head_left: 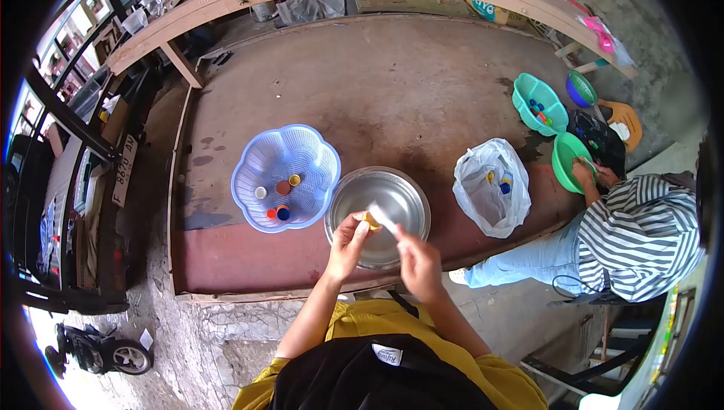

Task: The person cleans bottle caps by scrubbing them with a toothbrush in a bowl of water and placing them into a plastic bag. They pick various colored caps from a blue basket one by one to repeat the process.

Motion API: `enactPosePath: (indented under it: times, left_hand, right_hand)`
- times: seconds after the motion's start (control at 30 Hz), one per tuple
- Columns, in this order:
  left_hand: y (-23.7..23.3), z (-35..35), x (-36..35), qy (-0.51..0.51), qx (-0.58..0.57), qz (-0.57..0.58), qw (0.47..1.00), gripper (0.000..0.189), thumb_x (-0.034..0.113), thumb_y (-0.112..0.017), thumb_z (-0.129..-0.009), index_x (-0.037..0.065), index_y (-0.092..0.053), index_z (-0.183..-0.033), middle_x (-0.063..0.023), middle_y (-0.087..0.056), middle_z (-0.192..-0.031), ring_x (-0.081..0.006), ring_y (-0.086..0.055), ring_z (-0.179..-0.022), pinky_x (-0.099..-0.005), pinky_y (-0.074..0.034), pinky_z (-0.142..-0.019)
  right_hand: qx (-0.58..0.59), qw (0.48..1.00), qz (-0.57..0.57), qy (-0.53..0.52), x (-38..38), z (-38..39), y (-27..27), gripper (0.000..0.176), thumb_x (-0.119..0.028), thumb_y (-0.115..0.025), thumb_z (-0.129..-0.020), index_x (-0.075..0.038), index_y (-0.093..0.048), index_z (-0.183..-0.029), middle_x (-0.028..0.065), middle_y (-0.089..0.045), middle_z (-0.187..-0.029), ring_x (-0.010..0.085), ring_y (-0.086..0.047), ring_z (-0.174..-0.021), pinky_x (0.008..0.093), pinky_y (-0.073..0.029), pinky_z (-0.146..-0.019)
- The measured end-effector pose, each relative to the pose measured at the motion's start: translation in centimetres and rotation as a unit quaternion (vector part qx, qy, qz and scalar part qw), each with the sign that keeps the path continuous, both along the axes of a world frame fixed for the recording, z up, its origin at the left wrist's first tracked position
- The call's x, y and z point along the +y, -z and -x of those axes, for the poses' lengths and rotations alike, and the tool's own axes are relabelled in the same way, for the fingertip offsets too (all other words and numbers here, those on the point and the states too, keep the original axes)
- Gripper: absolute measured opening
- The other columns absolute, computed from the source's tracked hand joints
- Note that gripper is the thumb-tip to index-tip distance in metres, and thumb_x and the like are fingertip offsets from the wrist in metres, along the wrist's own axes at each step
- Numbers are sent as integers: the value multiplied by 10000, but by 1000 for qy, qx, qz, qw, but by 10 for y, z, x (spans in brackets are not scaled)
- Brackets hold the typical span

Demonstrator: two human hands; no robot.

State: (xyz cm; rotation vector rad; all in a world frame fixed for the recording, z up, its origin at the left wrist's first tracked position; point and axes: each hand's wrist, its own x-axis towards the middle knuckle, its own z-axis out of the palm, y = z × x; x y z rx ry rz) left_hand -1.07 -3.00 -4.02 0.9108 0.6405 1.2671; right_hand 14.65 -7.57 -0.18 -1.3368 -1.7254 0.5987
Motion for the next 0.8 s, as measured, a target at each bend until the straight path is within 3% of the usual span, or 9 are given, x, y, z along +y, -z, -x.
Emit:
enactPosePath:
  times: [0.2,0.3,0.37,0.43,0.57,0.63,0.67,0.77,0.8]
  left_hand:
    - [1,18,5,48,-23,7,999,314,234,-448,-966,-7,-502,-1159,-79,-580,-1059,-156,-559,-975,-338,-438,-919]
    - [3,28,8,45,-50,7,998,307,225,-457,-962,-6,-502,-1160,-82,-580,-1059,-160,-558,-986,-339,-438,-924]
    - [1,33,7,36,-41,1,999,300,201,-470,-956,-3,-502,-1174,-81,-580,-1068,-160,-559,-998,-332,-441,-923]
    - [4,40,9,51,-18,-1,999,301,198,-476,-952,4,-503,-1180,-82,-583,-1073,-162,-563,-1001,-333,-441,-922]
    - [2,51,13,37,31,-23,999,297,185,-493,-944,-2,-503,-1175,-92,-580,-1083,-161,-563,-1004,-339,-443,-930]
    - [7,52,14,52,30,-41,997,290,179,-492,-944,-4,-505,-1168,-84,-579,-1080,-154,-558,-1009,-334,-443,-933]
    - [8,54,14,59,18,-37,997,289,180,-490,-945,-4,-505,-1168,-81,-578,-1079,-153,-556,-1010,-335,-444,-933]
    - [12,55,16,60,22,-36,997,282,177,-480,-949,-3,-495,-1166,-82,-571,-1066,-161,-557,-993,-340,-443,-924]
    - [11,55,17,60,33,-38,997,281,182,-476,-951,-4,-493,-1161,-86,-569,-1063,-165,-557,-986,-343,-442,-920]
  right_hand:
    - [39,995,-7,88,13,19,-7,325,-3,-516,-860,-43,-569,-1179,173,-623,-882,310,-616,-743,340,-482,-658]
    - [-22,999,-30,11,-3,40,3,321,2,-513,-861,-40,-571,-1173,175,-626,-902,298,-619,-737,336,-484,-654]
    - [-50,996,-30,63,4,40,2,376,-39,-535,-854,-117,-551,-1222,118,-614,-836,294,-621,-743,368,-488,-616]
    - [41,990,-43,127,13,44,3,373,-38,-529,-858,-110,-549,-1224,123,-623,-861,290,-627,-754,363,-491,-618]
    - [-14,996,-64,64,-6,64,13,328,-45,-519,-872,-80,-563,-1194,151,-633,-944,317,-627,-821,375,-493,-704]
    - [-1,991,10,137,0,60,5,318,-74,-525,-875,-89,-571,-1189,150,-631,-952,315,-626,-827,378,-493,-704]
    - [50,984,-41,165,6,60,8,311,-87,-525,-877,-88,-574,-1184,156,-628,-963,327,-622,-837,369,-494,-703]
    - [-74,995,9,69,-17,69,4,299,-63,-506,-888,-65,-569,-1180,157,-630,-969,324,-626,-834,364,-493,-700]
    - [-18,996,-53,71,-13,73,8,311,-44,-510,-881,-72,-569,-1185,153,-627,-930,323,-624,-811,362,-492,-685]
